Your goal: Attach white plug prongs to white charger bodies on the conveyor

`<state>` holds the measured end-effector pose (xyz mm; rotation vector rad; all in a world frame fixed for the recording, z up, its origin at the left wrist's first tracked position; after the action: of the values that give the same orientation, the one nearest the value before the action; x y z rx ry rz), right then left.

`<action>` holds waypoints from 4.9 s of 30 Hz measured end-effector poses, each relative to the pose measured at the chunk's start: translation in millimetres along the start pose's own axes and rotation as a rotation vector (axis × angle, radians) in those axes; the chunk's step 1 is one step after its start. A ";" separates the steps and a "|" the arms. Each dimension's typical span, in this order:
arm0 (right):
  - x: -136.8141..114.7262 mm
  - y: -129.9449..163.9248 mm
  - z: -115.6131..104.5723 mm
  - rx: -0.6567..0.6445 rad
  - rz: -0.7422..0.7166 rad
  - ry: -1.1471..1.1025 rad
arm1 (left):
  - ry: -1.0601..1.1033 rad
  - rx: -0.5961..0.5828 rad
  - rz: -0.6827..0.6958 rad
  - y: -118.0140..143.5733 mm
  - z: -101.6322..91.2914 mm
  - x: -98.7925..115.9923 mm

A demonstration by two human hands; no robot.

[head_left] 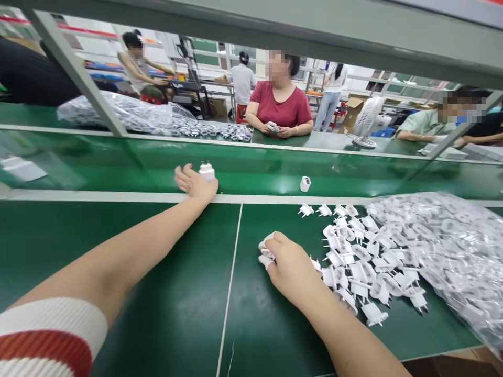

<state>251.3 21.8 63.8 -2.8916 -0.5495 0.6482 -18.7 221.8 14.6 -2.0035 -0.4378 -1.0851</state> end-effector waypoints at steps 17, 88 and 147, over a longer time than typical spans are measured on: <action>17.4 -8.7 5.0 0.347 0.160 -0.448 | 0.146 -0.659 0.147 119.1 158.9 123.8; -25.8 -2.5 18.6 0.477 -0.291 -0.063 | 0.287 -0.934 0.204 157.2 -120.0 25.6; -10.3 1.7 20.1 0.282 -0.192 -0.649 | 0.760 -1.239 -0.727 153.7 -127.8 47.8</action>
<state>234.4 17.3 49.3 -2.2927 -0.7170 1.4998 34.3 23.3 19.4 -2.1129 -0.0119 -2.9576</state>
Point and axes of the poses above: each hand's wrist, its own y-axis away from the middle knuckle, its own z-axis out of the palm, x = y × z, the point moved 1 cm from there along -y, towards the middle knuckle, and after that the axes turned 13 degrees about x, right-handed, at the moved point
